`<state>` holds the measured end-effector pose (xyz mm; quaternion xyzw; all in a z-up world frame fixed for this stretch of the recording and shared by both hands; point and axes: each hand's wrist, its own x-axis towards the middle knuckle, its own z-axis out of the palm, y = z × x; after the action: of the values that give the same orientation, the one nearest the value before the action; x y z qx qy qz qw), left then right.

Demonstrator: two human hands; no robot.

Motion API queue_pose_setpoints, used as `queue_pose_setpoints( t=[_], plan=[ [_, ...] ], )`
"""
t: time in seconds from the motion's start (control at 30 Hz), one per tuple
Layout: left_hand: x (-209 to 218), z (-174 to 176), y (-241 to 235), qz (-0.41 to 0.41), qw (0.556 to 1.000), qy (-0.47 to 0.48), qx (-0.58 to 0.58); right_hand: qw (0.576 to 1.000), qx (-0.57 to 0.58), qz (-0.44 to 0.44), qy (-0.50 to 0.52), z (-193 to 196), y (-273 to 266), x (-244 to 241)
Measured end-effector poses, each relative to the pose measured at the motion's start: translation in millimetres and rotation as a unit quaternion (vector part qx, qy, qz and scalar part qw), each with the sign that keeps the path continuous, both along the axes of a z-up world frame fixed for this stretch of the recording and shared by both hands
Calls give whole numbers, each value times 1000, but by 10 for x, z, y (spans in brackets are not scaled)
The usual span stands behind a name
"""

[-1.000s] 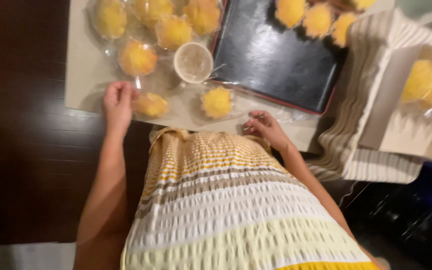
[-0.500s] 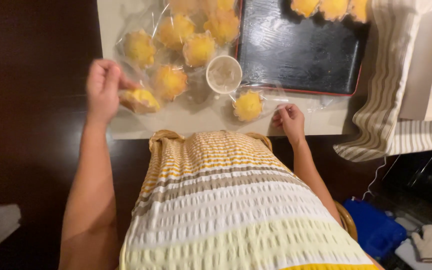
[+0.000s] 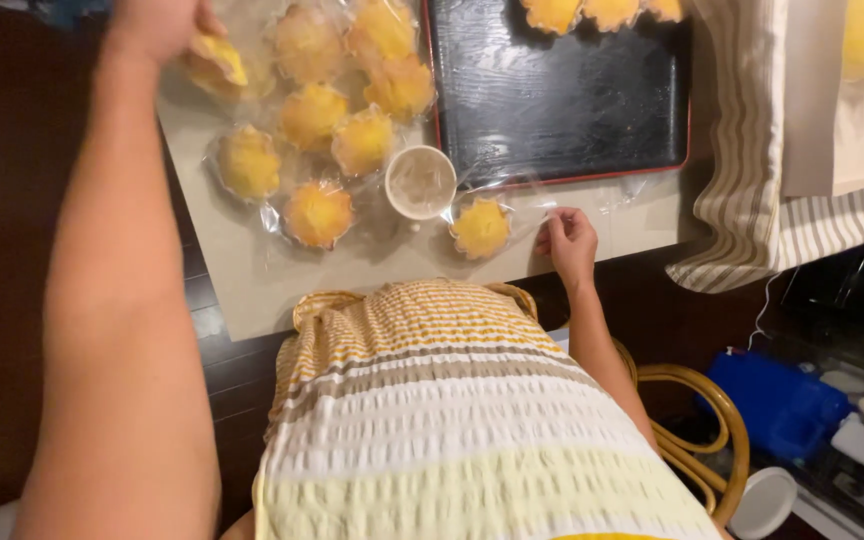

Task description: The person individually wraps baked goods in plastic film by hand and seals the film by pressing the edges together.

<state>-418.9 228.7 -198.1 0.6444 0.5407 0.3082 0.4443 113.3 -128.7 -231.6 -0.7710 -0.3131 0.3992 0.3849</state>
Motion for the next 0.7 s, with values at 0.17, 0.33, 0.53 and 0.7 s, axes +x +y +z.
queue_pose_setpoints(
  t=[0.17, 0.33, 0.53, 0.7],
  plan=[
    [428, -561, 61, 10, 988, -61, 138, 987, -70, 9, 148, 171, -5, 20],
    [151, -778, 43, 52, 992, -43, 108, 962, -38, 22, 271, 372, 17, -115],
    [68, -624, -422, 173, 969, -111, 135, 967, -59, 53, 241, 71, 47, -89],
    [907, 811, -1495, 112, 953, -168, 227, 965, -57, 93, 237, 224, 109, 35]
  ],
)
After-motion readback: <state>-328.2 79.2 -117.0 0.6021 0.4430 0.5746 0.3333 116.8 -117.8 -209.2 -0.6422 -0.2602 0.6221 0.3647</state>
